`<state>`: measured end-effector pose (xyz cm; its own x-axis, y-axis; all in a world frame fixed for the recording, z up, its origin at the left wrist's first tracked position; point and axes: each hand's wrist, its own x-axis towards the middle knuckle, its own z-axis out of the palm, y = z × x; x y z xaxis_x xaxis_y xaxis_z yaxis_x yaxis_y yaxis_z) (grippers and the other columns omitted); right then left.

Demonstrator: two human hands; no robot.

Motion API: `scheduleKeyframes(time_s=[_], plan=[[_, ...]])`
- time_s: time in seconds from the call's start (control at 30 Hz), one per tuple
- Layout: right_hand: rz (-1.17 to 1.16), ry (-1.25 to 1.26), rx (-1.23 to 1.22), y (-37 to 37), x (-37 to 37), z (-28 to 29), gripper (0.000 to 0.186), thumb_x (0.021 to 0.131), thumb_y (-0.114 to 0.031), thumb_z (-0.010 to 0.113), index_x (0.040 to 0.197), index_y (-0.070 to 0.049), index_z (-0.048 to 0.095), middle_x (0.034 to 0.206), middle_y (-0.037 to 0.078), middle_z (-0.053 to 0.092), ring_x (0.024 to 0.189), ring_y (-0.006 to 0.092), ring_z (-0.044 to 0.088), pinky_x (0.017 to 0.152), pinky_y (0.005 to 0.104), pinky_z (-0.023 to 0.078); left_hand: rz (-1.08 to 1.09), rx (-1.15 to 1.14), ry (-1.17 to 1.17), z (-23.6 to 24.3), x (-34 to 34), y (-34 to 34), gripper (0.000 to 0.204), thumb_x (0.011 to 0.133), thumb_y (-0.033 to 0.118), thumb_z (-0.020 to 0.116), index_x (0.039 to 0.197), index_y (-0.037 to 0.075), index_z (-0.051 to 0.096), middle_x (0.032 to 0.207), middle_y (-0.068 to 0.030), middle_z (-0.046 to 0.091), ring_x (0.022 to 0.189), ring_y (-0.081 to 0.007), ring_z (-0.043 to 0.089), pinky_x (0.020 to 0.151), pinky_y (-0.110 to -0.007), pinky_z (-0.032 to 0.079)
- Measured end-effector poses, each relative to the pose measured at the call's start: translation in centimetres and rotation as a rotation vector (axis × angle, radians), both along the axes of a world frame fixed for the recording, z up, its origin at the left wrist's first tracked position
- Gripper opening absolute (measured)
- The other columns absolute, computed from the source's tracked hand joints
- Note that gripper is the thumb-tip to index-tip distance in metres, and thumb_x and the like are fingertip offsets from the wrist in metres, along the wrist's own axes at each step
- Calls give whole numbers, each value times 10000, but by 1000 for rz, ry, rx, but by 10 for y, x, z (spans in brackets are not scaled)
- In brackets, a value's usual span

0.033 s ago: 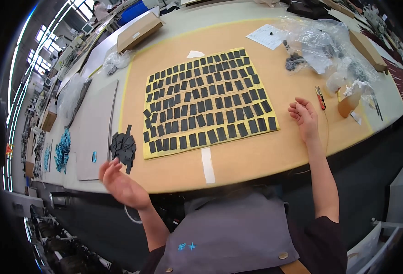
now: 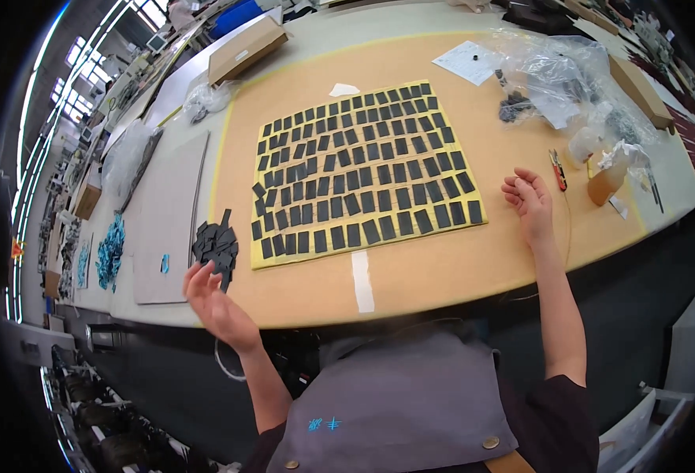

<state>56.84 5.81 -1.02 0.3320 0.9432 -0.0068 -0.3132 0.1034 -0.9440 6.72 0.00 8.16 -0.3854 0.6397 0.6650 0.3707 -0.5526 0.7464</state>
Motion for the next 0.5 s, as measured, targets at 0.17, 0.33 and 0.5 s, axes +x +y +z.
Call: scheduleKeyframes(time_s=[0.17,0.33,0.5], plan=[[-15,-122,-89,5,3,-4,311,1008,-180,586,1266,-10,550,1114,87,661,983,139,666,842,234,542,-30,-536,-300,-77,-62,18,305,1020,213,468,1218,7,576,1161,-60,583,1108,-152,535,969,-317,404],[59,-190,-160,12,2,-8,333,1013,-235,595,1273,-30,555,1138,79,662,998,129,660,858,234,532,-140,-575,-15,-80,-94,65,340,1050,294,476,1215,36,621,1157,-28,619,1107,-123,560,955,-292,418],[89,-193,-145,15,7,-18,324,1027,-234,574,1279,-30,555,1151,80,655,1025,130,650,878,234,526,-53,-544,313,-77,-116,113,300,1010,229,530,1208,27,630,1288,-135,614,1238,-253,544,1016,-321,399]])
